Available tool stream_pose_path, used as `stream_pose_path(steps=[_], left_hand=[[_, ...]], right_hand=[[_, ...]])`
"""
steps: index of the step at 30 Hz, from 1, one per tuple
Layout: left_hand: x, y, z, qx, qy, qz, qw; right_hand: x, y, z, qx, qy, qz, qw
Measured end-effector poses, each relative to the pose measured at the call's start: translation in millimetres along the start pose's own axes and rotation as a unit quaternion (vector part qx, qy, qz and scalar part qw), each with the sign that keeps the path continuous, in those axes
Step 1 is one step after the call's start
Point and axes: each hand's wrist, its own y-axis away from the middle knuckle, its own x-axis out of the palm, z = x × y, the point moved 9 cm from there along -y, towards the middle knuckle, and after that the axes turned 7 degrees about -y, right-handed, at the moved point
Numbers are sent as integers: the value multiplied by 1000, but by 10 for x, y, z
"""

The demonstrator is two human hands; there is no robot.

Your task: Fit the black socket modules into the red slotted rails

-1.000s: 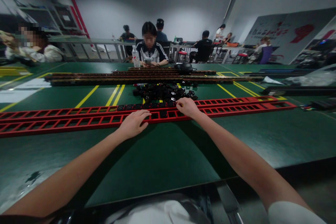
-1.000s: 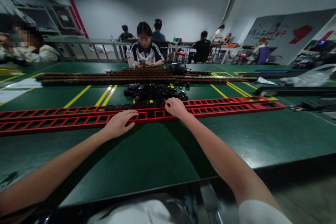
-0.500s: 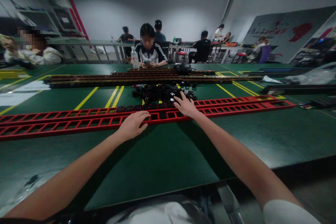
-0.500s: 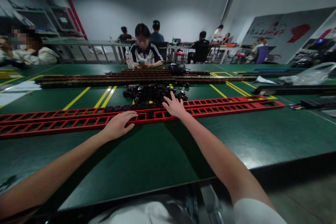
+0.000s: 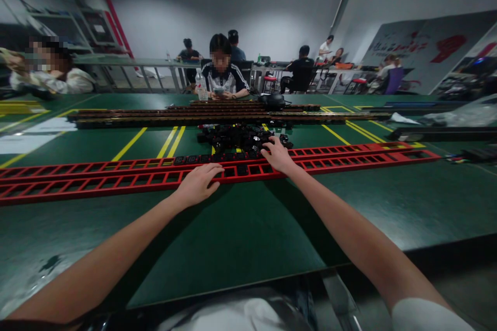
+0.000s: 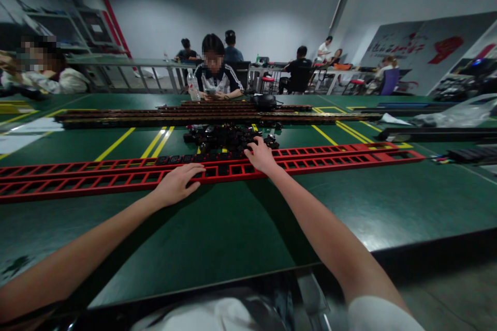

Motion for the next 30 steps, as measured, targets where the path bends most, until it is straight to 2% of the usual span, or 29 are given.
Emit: stream_pose_path(steps=[5, 9, 14, 19, 23, 26, 30], left_hand=[[-5, 2, 4, 0, 2, 1, 1000], [-2, 1, 10, -1, 3, 5, 1000], [-10, -2, 3, -6, 0, 6, 1000], [-13, 5, 4, -7, 0, 5, 1000], [-4, 5, 17, -7, 4, 6, 1000], [-2, 3, 11, -4, 1, 6, 1000], [0, 4, 8, -5, -4, 9, 1000]], right_hand=[[-190, -4, 54, -39, -45, -64, 996], [-284, 8, -14, -13, -138, -93, 986], [-266, -7, -96, -11, -271, -96, 958], [-200, -41, -268, 47, -384, -95, 917], [-266, -29, -299, 55, -388, -124, 912], [-230, -21, -295, 74, -372, -107, 919], [-204, -11, -212, 64, -347, -81, 932]])
